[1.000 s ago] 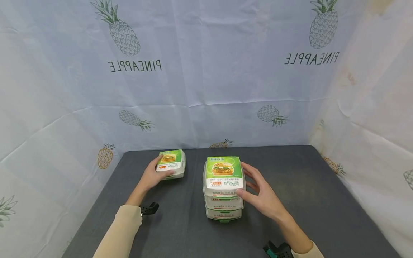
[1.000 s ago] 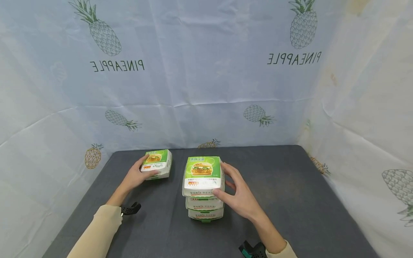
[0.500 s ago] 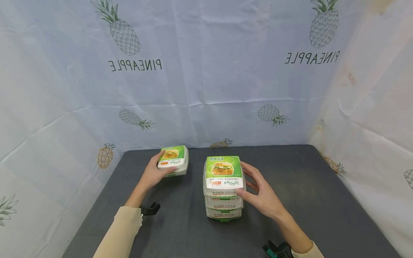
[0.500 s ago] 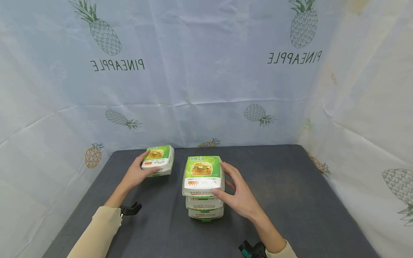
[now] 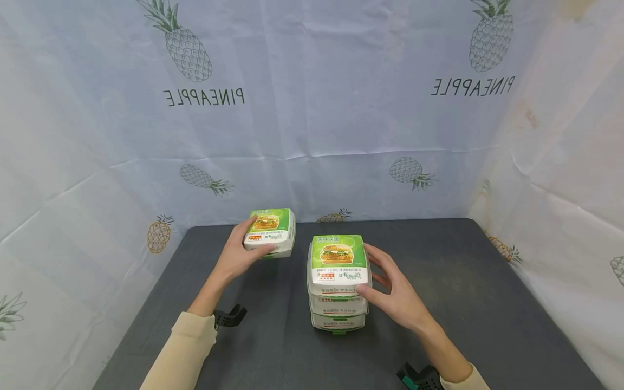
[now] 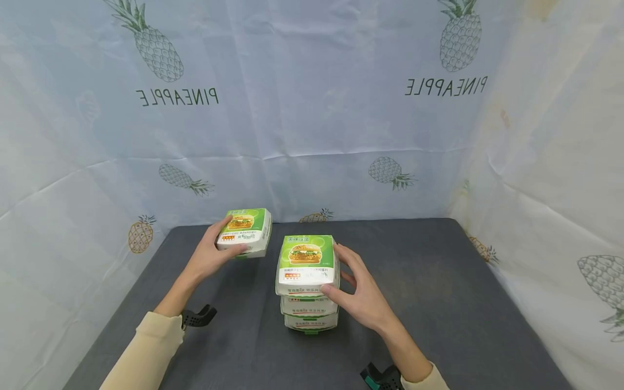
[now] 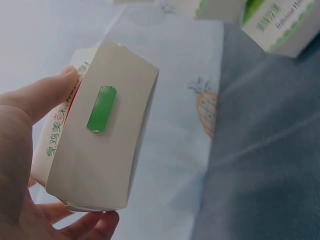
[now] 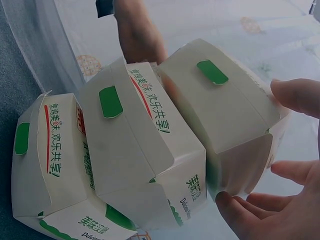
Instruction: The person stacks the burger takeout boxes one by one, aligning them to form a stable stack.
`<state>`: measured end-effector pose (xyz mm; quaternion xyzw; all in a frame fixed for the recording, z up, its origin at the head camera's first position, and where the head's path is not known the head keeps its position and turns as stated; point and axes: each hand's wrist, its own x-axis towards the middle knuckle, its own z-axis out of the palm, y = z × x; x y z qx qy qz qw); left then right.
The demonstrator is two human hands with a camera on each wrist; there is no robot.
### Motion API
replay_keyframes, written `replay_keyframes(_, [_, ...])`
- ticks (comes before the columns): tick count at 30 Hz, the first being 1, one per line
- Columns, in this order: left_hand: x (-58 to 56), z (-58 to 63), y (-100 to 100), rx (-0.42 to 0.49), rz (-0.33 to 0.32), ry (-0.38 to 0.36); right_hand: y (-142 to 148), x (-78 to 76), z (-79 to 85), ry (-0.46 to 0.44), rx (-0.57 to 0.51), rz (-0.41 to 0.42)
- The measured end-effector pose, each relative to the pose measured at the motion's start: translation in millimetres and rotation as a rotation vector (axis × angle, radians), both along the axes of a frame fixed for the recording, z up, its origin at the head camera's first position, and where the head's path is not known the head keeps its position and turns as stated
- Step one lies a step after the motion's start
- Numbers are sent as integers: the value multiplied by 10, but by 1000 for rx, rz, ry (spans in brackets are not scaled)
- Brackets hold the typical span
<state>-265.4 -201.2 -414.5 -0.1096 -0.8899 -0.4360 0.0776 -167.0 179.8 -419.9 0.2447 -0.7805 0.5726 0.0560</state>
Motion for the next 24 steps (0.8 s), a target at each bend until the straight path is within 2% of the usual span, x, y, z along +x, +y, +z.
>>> replay_keyframes(7, [89, 171, 100, 3, -25, 21, -1, -2, -2, 3, -8, 3])
replay_keyframes(14, [181, 350, 180, 71, -65, 7, -3, -1, -2, 3, -10, 3])
replay_keyframes(24, [268, 537, 253, 81, -87, 45, -6, 4, 9, 2, -4, -5])
